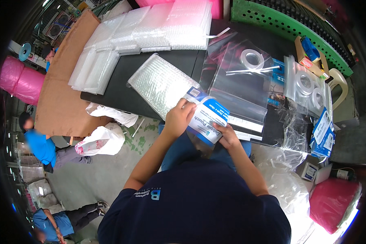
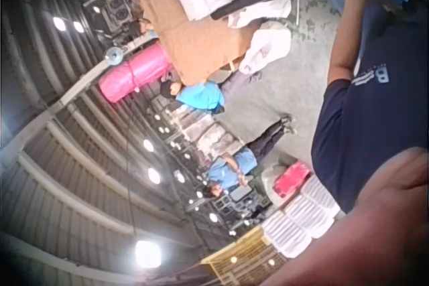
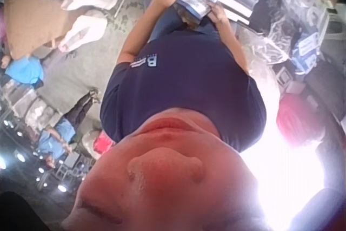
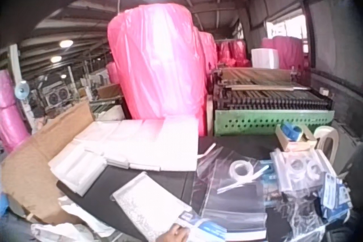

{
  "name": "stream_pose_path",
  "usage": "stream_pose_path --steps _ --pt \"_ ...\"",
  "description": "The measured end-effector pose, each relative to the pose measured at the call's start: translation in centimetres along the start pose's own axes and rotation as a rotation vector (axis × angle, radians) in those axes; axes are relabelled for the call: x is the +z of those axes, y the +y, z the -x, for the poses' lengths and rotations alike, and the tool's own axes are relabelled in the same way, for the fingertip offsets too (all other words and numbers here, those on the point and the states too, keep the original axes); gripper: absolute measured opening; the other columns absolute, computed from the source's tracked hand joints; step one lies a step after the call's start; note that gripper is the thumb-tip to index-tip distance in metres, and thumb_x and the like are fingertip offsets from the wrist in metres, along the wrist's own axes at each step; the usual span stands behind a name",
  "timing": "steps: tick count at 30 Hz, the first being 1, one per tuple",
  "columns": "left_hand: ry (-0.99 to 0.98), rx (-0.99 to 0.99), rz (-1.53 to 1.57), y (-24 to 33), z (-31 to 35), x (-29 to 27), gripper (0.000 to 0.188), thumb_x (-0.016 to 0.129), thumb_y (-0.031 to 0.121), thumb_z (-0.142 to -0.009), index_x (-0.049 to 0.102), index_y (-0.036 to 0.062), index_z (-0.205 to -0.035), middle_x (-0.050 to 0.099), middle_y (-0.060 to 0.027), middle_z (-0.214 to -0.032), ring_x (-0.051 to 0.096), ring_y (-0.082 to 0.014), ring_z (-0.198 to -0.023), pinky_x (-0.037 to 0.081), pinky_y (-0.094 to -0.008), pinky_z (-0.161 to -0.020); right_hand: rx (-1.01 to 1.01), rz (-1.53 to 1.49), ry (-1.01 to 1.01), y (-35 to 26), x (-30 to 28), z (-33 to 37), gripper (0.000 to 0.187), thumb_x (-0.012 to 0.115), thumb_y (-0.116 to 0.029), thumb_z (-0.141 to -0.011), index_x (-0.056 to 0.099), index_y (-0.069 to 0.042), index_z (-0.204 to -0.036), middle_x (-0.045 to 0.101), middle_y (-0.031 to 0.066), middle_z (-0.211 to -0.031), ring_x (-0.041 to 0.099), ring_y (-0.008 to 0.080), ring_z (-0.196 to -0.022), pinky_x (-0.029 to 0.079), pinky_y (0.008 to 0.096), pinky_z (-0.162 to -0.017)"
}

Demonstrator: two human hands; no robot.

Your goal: The person repeatedly picks up stacks of bubble wrap sheets, places them into clear plastic bags, and seals the bags. The person then places the packaged bubble wrap onto a table. This process is repeated multiple times with different stacks of bubble wrap.

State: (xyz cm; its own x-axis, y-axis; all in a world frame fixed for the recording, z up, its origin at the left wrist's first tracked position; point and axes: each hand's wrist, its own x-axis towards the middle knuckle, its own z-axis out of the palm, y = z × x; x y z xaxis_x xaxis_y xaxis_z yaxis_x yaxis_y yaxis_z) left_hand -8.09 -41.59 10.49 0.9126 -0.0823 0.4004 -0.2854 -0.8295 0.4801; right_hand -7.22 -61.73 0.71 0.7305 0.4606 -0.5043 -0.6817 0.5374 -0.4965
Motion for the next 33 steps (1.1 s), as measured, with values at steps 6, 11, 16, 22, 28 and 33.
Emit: stream_pose_path --steps 6,11,16,22,28,33 --pt "0.001 -0.015 0.032 0.7 0.3 0.5 0.008 0.059 0.015 -0.086 0.060 0.0097 -0.091 0.055 -0.0076 -0.086 0.060 -0.0301 -0.065 0.048 -0.0394 -0.055 0.020 -0.145 -0.113 0.6 3.8 -2.4 0.041 0.069 -0.009 -0.081 0.052 -0.006 -0.118 0.059 0.0073 -0.113 0.058 0.0212 -0.103 0.048 0.0380 -0.090" --pt "-0.006 -0.035 0.042 0.8 0.7 0.0 0.008 0.057 0.016 -0.087 0.058 0.0103 -0.092 0.055 -0.0087 -0.085 0.060 -0.0305 -0.066 0.048 -0.0397 -0.055 -0.078 0.017 0.043 1.6 5.5 -0.2 0.028 0.055 -0.003 -0.087 0.051 -0.004 -0.115 0.059 0.0084 -0.112 0.058 0.0209 -0.101 0.049 0.0398 -0.085" --pt "-0.061 -0.003 0.022 2.1 1.3 0.9 0.010 0.054 0.020 -0.088 0.056 0.0107 -0.090 0.056 -0.0084 -0.087 0.060 -0.0295 -0.069 0.048 -0.0401 -0.055 -0.154 -0.084 0.033 3.6 3.7 -6.6 0.024 0.039 -0.013 -0.093 0.051 -0.004 -0.113 0.059 0.0084 -0.105 0.059 0.0211 -0.095 0.051 0.0354 -0.080" --pt "-0.051 -0.047 0.089 1.9 1.7 0.2 0.011 0.054 0.022 -0.087 0.057 0.0128 -0.093 0.053 -0.0070 -0.085 0.060 -0.0275 -0.070 0.048 -0.0394 -0.056 -0.376 0.327 0.032 2.9 6.5 -4.4 0.024 0.041 -0.017 -0.093 0.055 -0.001 -0.104 0.061 0.0103 -0.097 0.061 0.0205 -0.090 0.051 0.0338 -0.078" --pt "-0.024 -0.017 0.108 2.6 2.3 0.9 0.017 0.054 0.021 -0.086 0.059 0.0135 -0.100 0.054 -0.0070 -0.090 0.061 -0.0258 -0.073 0.048 -0.0382 -0.058 -0.250 -0.096 -0.022 2.4 5.9 -5.9 0.026 0.044 -0.020 -0.092 0.054 -0.003 -0.108 0.058 0.0092 -0.101 0.058 0.0206 -0.091 0.045 0.0299 -0.077" --pt "0.007 -0.038 0.181 2.2 2.3 0.7 0.018 0.052 0.020 -0.087 0.058 0.0109 -0.102 0.055 -0.0076 -0.095 0.062 -0.0261 -0.075 0.049 -0.0379 -0.059 -0.876 1.157 0.028 3.8 5.6 -3.3 0.029 0.044 -0.027 -0.091 0.049 -0.014 -0.117 0.048 0.0066 -0.116 0.046 0.0214 -0.105 0.032 0.0372 -0.086"
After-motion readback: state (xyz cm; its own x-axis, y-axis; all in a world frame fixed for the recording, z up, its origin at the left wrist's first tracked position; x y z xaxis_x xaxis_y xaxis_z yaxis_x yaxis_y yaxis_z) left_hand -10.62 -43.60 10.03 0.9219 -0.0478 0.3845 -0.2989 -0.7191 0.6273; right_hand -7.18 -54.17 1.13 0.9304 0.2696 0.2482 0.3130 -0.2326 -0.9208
